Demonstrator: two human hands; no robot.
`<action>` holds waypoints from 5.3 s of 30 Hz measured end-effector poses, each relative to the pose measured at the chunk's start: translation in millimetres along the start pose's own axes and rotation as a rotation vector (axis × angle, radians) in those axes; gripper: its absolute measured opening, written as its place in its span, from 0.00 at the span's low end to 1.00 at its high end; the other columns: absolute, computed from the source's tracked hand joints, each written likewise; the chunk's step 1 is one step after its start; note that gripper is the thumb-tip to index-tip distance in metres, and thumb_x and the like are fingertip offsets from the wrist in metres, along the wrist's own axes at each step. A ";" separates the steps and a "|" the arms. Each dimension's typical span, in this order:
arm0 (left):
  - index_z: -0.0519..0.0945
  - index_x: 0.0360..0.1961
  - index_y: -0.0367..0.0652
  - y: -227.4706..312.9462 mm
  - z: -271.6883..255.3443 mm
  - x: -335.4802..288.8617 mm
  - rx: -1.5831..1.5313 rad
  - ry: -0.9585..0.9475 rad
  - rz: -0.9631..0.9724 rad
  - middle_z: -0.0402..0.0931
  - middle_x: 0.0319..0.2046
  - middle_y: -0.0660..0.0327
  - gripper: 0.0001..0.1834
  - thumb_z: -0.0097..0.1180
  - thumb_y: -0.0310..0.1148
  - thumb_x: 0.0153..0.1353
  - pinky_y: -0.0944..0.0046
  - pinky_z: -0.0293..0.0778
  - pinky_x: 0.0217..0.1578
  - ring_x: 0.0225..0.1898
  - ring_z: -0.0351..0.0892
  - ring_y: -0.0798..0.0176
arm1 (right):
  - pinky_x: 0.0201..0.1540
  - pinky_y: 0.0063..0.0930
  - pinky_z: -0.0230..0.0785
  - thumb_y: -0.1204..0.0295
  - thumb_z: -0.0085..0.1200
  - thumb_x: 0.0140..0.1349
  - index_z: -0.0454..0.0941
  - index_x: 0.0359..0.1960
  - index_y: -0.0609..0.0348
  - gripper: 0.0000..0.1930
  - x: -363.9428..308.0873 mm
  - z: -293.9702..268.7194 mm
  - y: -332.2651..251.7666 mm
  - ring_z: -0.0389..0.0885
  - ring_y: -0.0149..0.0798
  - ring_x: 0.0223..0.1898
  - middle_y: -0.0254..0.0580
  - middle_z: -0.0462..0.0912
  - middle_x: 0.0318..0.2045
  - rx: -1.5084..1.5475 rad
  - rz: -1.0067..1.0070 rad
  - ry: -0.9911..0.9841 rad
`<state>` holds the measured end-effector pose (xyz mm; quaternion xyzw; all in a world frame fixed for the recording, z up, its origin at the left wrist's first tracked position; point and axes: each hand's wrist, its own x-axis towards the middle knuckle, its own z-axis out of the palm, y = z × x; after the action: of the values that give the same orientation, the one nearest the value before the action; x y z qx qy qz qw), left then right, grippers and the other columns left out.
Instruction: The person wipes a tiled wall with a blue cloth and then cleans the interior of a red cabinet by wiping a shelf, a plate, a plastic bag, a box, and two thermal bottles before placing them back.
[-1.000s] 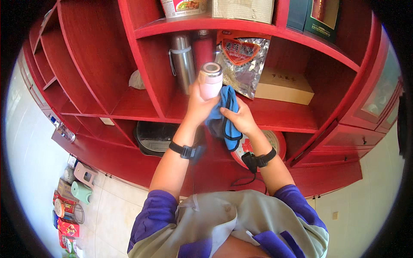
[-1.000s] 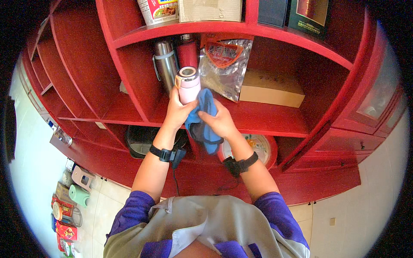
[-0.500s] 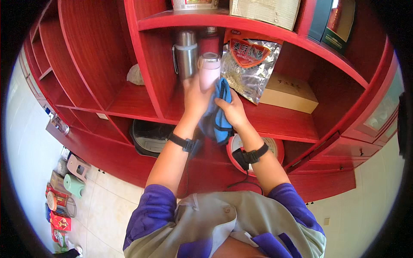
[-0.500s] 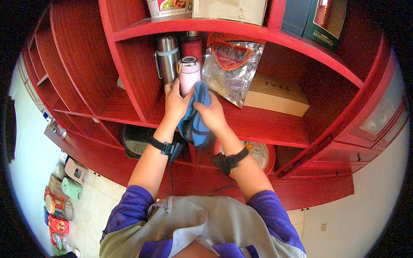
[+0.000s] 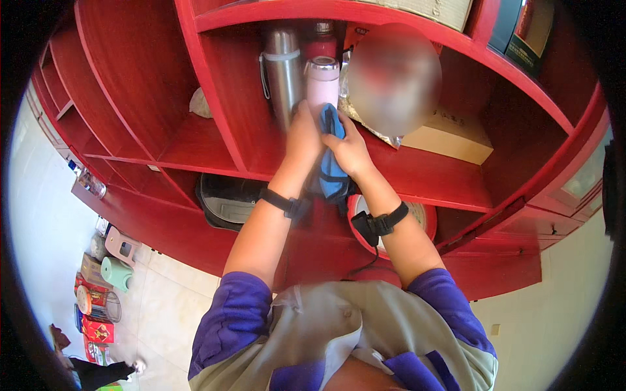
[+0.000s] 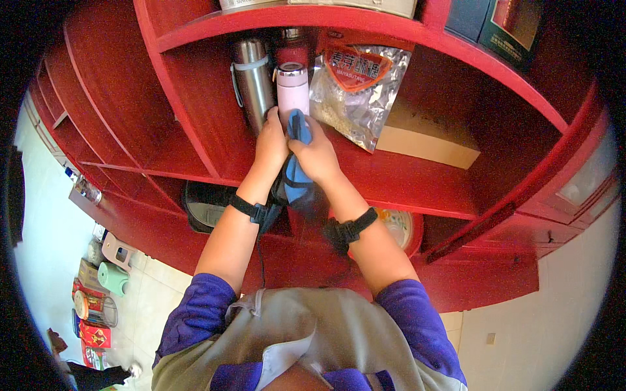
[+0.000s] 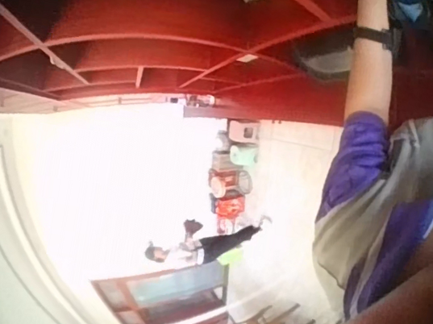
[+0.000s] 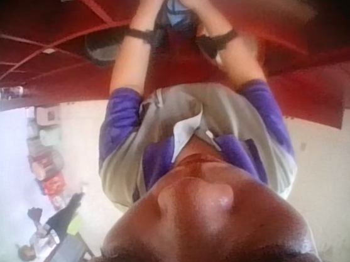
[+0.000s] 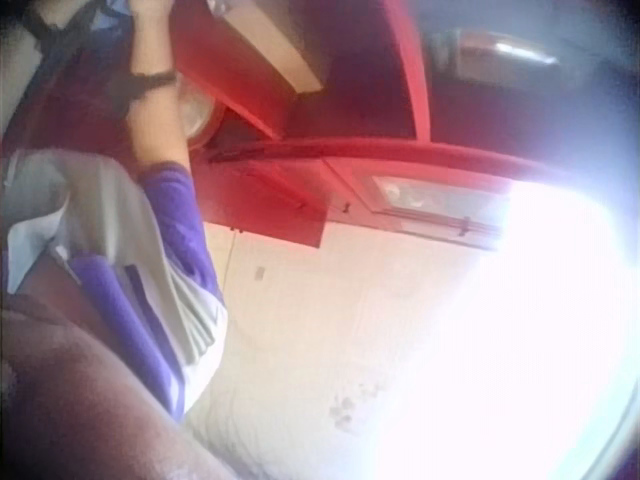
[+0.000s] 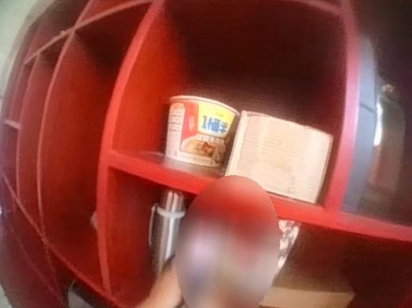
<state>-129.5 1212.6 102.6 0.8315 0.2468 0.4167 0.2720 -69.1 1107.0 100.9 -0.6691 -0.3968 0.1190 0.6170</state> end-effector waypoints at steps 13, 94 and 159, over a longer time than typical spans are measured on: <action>0.72 0.45 0.31 -7.4 -36.6 -16.1 0.044 0.287 0.189 0.72 0.42 0.43 0.17 0.52 0.25 0.54 0.54 0.71 0.47 0.44 0.74 0.43 | 0.53 0.35 0.65 0.70 0.55 0.47 0.66 0.54 0.70 0.30 -11.5 9.6 -4.0 0.75 0.51 0.49 0.61 0.75 0.46 0.004 -0.138 0.172; 0.65 0.51 0.34 72.5 -93.1 -155.0 -0.209 0.016 0.132 0.73 0.43 0.44 0.28 0.58 0.36 0.52 0.55 0.69 0.48 0.46 0.75 0.47 | 0.66 0.49 0.41 0.67 0.54 0.57 0.44 0.62 0.76 0.39 -161.4 -5.5 -77.6 0.48 0.68 0.64 0.74 0.48 0.61 -0.360 -0.564 0.049; 0.64 0.55 0.42 98.6 -67.3 -131.9 -0.711 -0.318 0.562 0.66 0.49 0.58 0.42 0.72 0.42 0.39 0.61 0.66 0.49 0.49 0.67 0.62 | 0.52 0.27 0.63 0.64 0.44 0.67 0.67 0.54 0.62 0.18 -157.8 -47.9 -28.5 0.72 0.30 0.47 0.36 0.75 0.46 0.870 0.129 0.182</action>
<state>-237.1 1073.2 127.7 0.7749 -0.1898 0.4005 0.4507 -152.6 962.8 85.0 -0.3785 -0.2114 0.2539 0.8646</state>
